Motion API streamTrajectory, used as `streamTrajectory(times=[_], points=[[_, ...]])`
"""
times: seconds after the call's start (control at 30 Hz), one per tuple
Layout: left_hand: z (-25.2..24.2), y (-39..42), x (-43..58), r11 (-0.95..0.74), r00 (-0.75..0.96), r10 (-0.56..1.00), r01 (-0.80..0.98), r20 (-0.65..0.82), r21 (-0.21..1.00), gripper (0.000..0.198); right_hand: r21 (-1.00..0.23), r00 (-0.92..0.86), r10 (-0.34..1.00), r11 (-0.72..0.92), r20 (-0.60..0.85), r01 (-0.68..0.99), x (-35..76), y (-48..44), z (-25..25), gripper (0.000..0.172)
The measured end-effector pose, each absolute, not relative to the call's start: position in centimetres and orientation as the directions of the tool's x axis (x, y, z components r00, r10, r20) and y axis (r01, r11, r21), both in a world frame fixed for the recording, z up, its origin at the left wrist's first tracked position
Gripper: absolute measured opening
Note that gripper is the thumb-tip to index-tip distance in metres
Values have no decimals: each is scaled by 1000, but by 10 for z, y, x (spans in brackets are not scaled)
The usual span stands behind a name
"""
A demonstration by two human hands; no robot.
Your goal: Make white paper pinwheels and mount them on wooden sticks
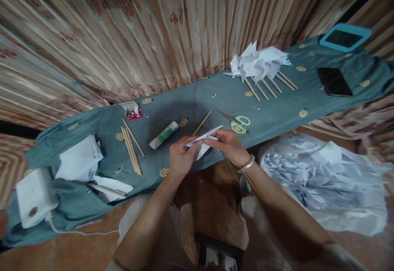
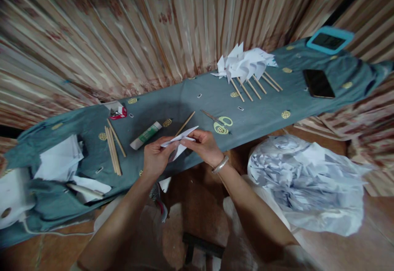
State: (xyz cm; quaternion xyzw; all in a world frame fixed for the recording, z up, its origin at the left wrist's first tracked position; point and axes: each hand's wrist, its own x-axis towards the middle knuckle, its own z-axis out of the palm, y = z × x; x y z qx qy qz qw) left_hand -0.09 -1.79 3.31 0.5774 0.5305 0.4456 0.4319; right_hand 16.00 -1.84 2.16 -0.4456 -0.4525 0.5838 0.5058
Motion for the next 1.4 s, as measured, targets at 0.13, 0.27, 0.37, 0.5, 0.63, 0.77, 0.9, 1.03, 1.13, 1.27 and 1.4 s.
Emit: streamTrajectory(times=[0.13,0.27,0.37,0.5,0.63,0.77,0.9,1.03,1.13,1.27,1.4], points=[[32,-17,-1,-73,45,997,257,64,964,14,-975,-86,994,-82,-66,-209,159,-18,20,28],[30,-17,-2,-96,47,995,274,86,957,13,-971,-84,993,-94,-77,-218,158,-17,18,28],[28,-17,-1,-111,46,994,272,103,956,13,-965,-102,989,-128,-107,-231,158,-17,18,28],[28,-16,-1,-135,49,991,268,127,954,12,-961,-105,988,-136,-114,-241,158,-16,18,28],[29,-16,-1,-137,54,990,274,127,952,12,-959,-103,988,-141,-119,-245,158,-16,19,27],[28,-17,-2,-130,53,991,290,120,948,15,-960,-104,987,-142,-120,-240,158,-16,21,26],[29,-17,-2,-146,61,989,305,134,941,15,-962,-102,988,-141,-120,-235,157,-17,19,28],[31,-17,-2,-150,61,989,293,138,944,14,-968,-96,988,-140,-123,-208,157,-16,19,30],[32,-15,-2,-133,19,991,265,133,955,13,-970,-81,989,-135,-121,-201,157,-15,20,28],[30,-13,0,-110,-10,993,200,114,974,12,-970,-74,992,-117,-103,-212,157,-14,21,26],[30,-12,1,-22,-20,999,140,26,990,14,-972,-92,992,-106,-88,-209,157,-15,20,27]])
